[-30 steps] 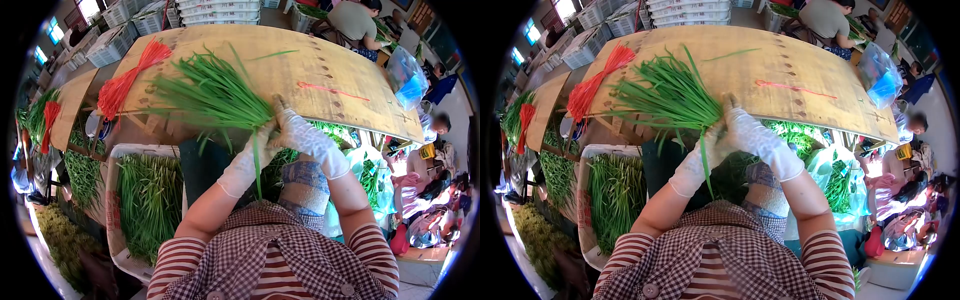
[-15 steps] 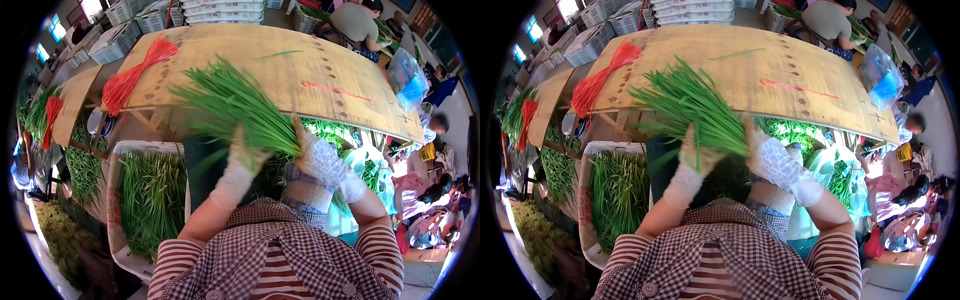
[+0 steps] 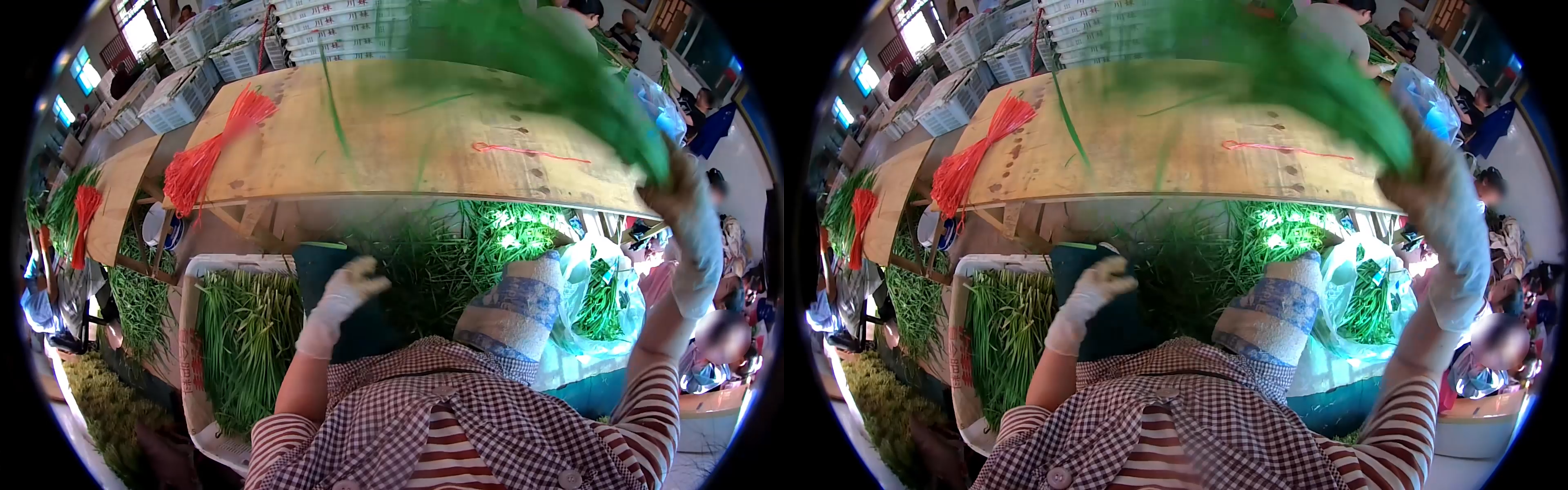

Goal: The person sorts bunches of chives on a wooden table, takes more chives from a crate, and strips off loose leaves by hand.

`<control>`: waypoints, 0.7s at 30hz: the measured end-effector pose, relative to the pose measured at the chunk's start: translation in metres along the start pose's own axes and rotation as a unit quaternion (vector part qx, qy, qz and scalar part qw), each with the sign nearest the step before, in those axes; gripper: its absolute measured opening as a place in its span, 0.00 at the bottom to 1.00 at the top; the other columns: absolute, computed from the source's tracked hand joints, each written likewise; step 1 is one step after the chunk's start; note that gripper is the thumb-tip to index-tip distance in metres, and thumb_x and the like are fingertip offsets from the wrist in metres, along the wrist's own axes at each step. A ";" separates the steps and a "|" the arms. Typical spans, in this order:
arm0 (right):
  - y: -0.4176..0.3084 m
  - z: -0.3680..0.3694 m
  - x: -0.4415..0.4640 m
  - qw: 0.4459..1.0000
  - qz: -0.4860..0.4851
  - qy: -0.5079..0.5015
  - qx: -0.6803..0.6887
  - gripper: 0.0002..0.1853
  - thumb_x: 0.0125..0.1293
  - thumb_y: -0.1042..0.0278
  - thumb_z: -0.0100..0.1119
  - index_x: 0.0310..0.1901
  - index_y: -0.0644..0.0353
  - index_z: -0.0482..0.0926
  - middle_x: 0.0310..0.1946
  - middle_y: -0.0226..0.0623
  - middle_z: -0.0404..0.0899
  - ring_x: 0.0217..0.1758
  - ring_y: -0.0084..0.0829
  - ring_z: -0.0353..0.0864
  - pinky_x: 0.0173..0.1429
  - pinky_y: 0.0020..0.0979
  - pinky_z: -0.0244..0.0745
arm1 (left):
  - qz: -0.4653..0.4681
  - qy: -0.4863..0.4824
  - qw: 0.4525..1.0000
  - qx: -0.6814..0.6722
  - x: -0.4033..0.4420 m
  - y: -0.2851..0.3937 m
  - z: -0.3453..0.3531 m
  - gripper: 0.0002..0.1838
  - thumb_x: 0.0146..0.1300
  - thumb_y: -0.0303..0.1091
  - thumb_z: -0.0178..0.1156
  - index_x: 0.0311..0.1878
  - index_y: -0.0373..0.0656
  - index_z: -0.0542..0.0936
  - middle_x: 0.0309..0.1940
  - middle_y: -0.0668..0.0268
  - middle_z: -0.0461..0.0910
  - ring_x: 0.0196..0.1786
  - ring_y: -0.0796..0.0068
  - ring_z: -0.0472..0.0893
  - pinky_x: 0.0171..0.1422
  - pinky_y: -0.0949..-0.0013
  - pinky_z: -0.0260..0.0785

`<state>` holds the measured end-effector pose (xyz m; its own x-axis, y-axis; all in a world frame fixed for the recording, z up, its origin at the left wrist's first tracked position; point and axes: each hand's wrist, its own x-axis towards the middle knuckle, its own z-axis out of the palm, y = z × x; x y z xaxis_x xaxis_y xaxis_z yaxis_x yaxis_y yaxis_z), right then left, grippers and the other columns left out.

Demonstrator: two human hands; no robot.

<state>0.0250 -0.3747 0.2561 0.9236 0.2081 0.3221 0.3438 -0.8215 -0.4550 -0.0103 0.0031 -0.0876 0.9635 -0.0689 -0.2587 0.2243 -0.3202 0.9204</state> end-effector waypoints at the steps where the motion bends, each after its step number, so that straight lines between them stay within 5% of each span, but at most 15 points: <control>1: -0.006 -0.002 0.010 0.995 -0.013 0.093 0.031 0.32 0.54 0.81 0.55 0.65 0.60 0.67 0.47 0.44 0.82 0.41 0.35 0.84 0.46 0.30 0.80 | 0.015 -0.112 0.975 0.190 -0.005 0.029 0.009 0.32 0.62 0.47 0.63 0.65 0.39 0.70 0.60 0.56 0.74 0.58 0.58 0.77 0.63 0.62 0.67; 2: -0.026 0.010 0.024 0.982 -0.070 0.175 0.018 0.32 0.56 0.80 0.56 0.65 0.62 0.67 0.47 0.43 0.82 0.41 0.34 0.84 0.44 0.30 0.81 | 0.027 -0.219 0.902 0.371 -0.006 0.062 0.021 0.35 0.60 0.50 0.64 0.65 0.38 0.69 0.61 0.56 0.74 0.58 0.58 0.77 0.63 0.64 0.68; 5: -0.062 0.068 0.063 0.948 -0.068 0.255 -0.177 0.23 0.59 0.77 0.52 0.58 0.63 0.71 0.39 0.41 0.81 0.37 0.34 0.84 0.35 0.29 0.80 | 0.073 -0.260 0.960 -0.074 0.011 0.103 0.054 0.41 0.57 0.58 0.64 0.66 0.37 0.68 0.63 0.53 0.72 0.63 0.62 0.73 0.68 0.60 0.65; 6: -0.063 0.098 0.073 0.931 -0.080 0.259 -0.245 0.19 0.60 0.77 0.51 0.55 0.64 0.73 0.33 0.39 0.80 0.35 0.34 0.82 0.31 0.29 0.78 | 0.107 -0.220 0.928 -0.282 0.010 0.124 0.061 0.43 0.57 0.61 0.63 0.67 0.38 0.67 0.63 0.54 0.72 0.65 0.62 0.71 0.69 0.59 0.64; 8: -0.053 0.175 0.078 0.905 -0.165 0.277 -0.276 0.12 0.57 0.76 0.51 0.44 0.63 0.72 0.23 0.32 0.67 0.23 0.31 0.71 0.26 0.32 0.70 | 0.051 -0.199 0.852 -0.482 0.031 0.160 0.054 0.43 0.58 0.63 0.60 0.67 0.40 0.67 0.63 0.56 0.72 0.66 0.63 0.70 0.70 0.57 0.62; 10: -0.059 0.242 0.046 0.932 -0.108 0.134 -0.319 0.19 0.54 0.70 0.55 0.49 0.64 0.73 0.28 0.36 0.71 0.32 0.34 0.76 0.40 0.35 0.73 | 0.112 -0.154 0.780 -0.595 0.045 0.172 0.049 0.38 0.59 0.62 0.60 0.63 0.41 0.70 0.60 0.57 0.73 0.63 0.61 0.71 0.69 0.54 0.63; 12: -0.057 0.281 0.032 0.948 -0.048 -0.061 -0.310 0.26 0.58 0.71 0.55 0.59 0.70 0.65 0.42 0.53 0.78 0.37 0.45 0.84 0.37 0.36 0.82 | 0.010 -0.134 0.701 -0.700 0.086 0.141 0.057 0.22 0.62 0.46 0.63 0.54 0.44 0.75 0.53 0.61 0.77 0.58 0.61 0.75 0.67 0.55 0.66; 14: -0.047 0.281 0.016 0.982 -0.027 -0.057 -0.180 0.30 0.57 0.72 0.55 0.62 0.72 0.63 0.53 0.55 0.73 0.44 0.47 0.83 0.42 0.40 0.81 | 0.001 -0.097 0.676 -0.730 0.074 0.146 0.064 0.15 0.66 0.38 0.60 0.52 0.41 0.77 0.47 0.63 0.80 0.49 0.69 0.79 0.57 0.63 0.73; 18: -0.048 0.237 -0.004 0.989 0.027 -0.143 0.002 0.42 0.57 0.68 0.60 0.71 0.68 0.51 0.66 0.62 0.61 0.51 0.58 0.78 0.49 0.43 0.80 | -0.019 -0.074 0.719 -0.691 0.069 0.142 0.068 0.14 0.65 0.35 0.59 0.52 0.41 0.77 0.46 0.63 0.81 0.47 0.68 0.80 0.55 0.63 0.75; 21: -0.022 0.236 -0.024 0.983 -0.160 0.083 0.028 0.33 0.62 0.65 0.61 0.67 0.63 0.62 0.64 0.51 0.65 0.58 0.50 0.75 0.60 0.42 0.74 | -0.018 -0.102 0.734 -0.672 0.071 0.137 0.064 0.16 0.63 0.36 0.62 0.52 0.42 0.76 0.49 0.64 0.80 0.51 0.68 0.79 0.57 0.61 0.74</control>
<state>0.0351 -0.2363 0.0621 0.7271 0.3582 0.5857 0.6262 -0.6958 -0.3518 0.0798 -0.1061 0.0017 0.9421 -0.2671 -0.2027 0.3230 0.8852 0.3347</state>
